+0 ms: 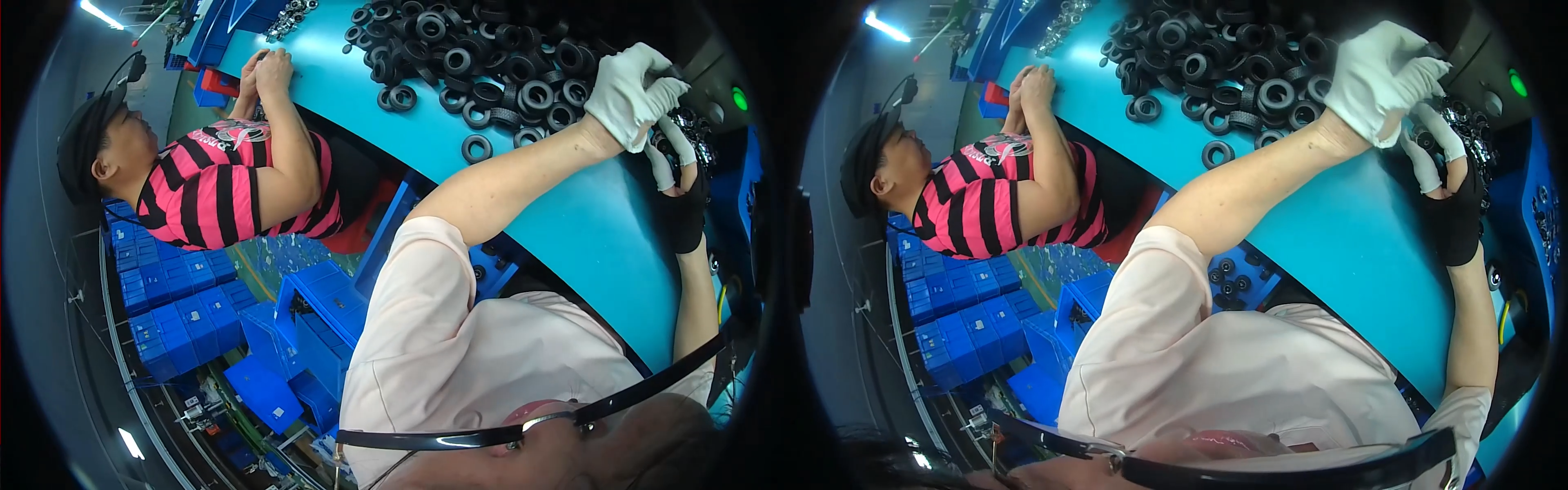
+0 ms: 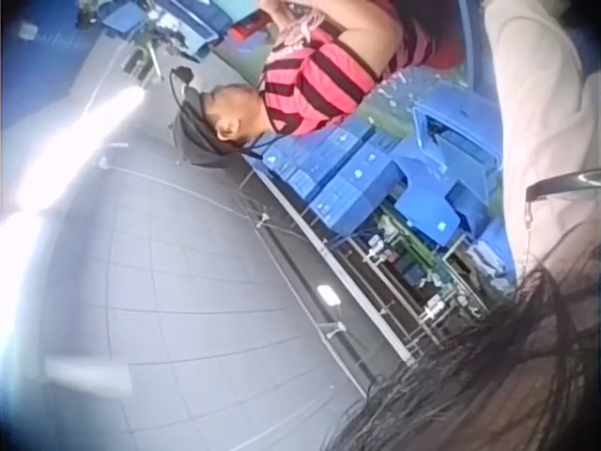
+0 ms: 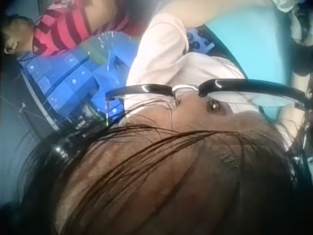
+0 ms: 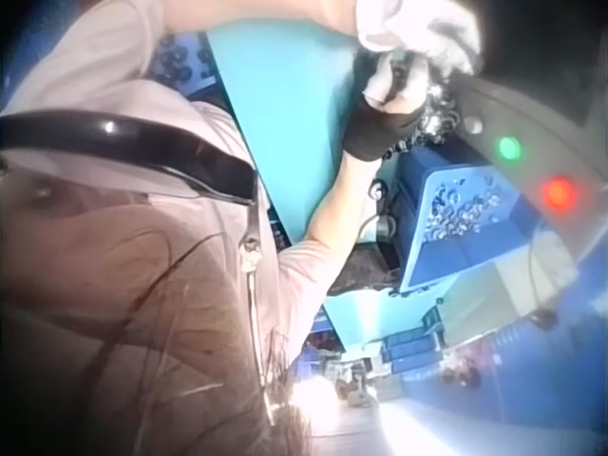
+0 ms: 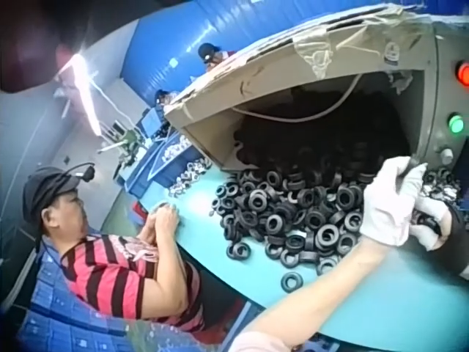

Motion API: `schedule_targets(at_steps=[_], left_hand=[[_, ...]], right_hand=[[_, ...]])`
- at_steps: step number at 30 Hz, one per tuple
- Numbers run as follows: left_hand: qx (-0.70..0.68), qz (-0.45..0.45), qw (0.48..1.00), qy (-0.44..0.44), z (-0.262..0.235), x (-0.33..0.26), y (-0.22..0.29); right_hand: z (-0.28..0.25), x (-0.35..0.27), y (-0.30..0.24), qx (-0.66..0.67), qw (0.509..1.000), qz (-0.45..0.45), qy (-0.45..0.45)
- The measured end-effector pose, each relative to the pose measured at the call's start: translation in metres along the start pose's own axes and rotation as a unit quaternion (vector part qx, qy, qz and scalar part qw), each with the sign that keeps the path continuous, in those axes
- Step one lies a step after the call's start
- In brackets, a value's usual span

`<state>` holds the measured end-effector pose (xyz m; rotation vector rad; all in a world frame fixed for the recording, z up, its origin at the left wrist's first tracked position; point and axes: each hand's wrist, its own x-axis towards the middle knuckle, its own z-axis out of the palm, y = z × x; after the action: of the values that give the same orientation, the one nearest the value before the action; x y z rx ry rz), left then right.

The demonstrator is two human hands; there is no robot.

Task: The person assembles rubber gaskets onto metal rings by hand at a production workstation.

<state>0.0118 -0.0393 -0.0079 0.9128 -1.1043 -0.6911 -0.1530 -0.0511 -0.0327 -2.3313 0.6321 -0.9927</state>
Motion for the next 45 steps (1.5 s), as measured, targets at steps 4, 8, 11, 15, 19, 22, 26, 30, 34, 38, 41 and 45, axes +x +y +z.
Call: schedule_targets(at_steps=[4, 8, 11, 15, 19, 22, 26, 30, 34, 38, 41, 45], left_hand=[[-0.057, -0.048, 0.997, 0.037, 0.008, -0.003, 0.005], [0.021, -0.032, 0.999, -0.009, 0.002, -0.006, 0.016], [-0.010, -0.086, 0.996, -0.004, 0.000, -0.005, 0.020], [-0.041, -0.116, 0.992, -0.002, -0.005, 0.000, 0.021], [-0.019, -0.059, 0.998, -0.017, -0.010, 0.005, 0.018], [-0.032, -0.090, 0.995, 0.004, -0.003, 0.006, 0.025], [-0.018, -0.160, 0.987, 0.001, -0.008, 0.009, 0.008], [-0.061, -0.225, 0.972, -0.014, -0.007, 0.002, 0.010], [-0.088, -0.251, 0.964, -0.017, -0.007, 0.002, 0.021], [-0.131, -0.298, 0.946, -0.002, -0.011, 0.003, 0.023], [-0.100, -0.235, 0.966, -0.030, -0.007, 0.002, 0.004], [0.001, -0.082, 0.995, -0.051, -0.010, 0.002, 0.011]], right_hand=[[-0.005, 0.000, -0.007, -0.047, 0.998, -0.027, 0.008], [-0.011, 0.005, -0.014, -0.038, 0.999, -0.009, 0.028], [-0.014, 0.009, -0.015, 0.033, 0.999, 0.019, 0.023], [-0.018, 0.015, -0.017, -0.001, 1.000, 0.008, 0.025], [-0.018, 0.027, -0.018, -0.054, 0.997, -0.046, 0.037], [-0.020, 0.042, -0.020, -0.023, 0.995, -0.061, 0.076], [-0.015, 0.042, -0.023, -0.077, 0.987, -0.056, 0.131], [-0.011, 0.037, -0.029, 0.018, 0.988, -0.002, 0.152], [-0.014, 0.038, -0.037, 0.021, 0.986, 0.020, 0.166], [-0.011, 0.043, -0.034, 0.074, 0.985, 0.047, 0.149], [-0.014, 0.036, -0.015, 0.032, 0.985, 0.017, 0.169], [-0.020, 0.045, -0.029, 0.067, 0.990, 0.059, 0.113]])
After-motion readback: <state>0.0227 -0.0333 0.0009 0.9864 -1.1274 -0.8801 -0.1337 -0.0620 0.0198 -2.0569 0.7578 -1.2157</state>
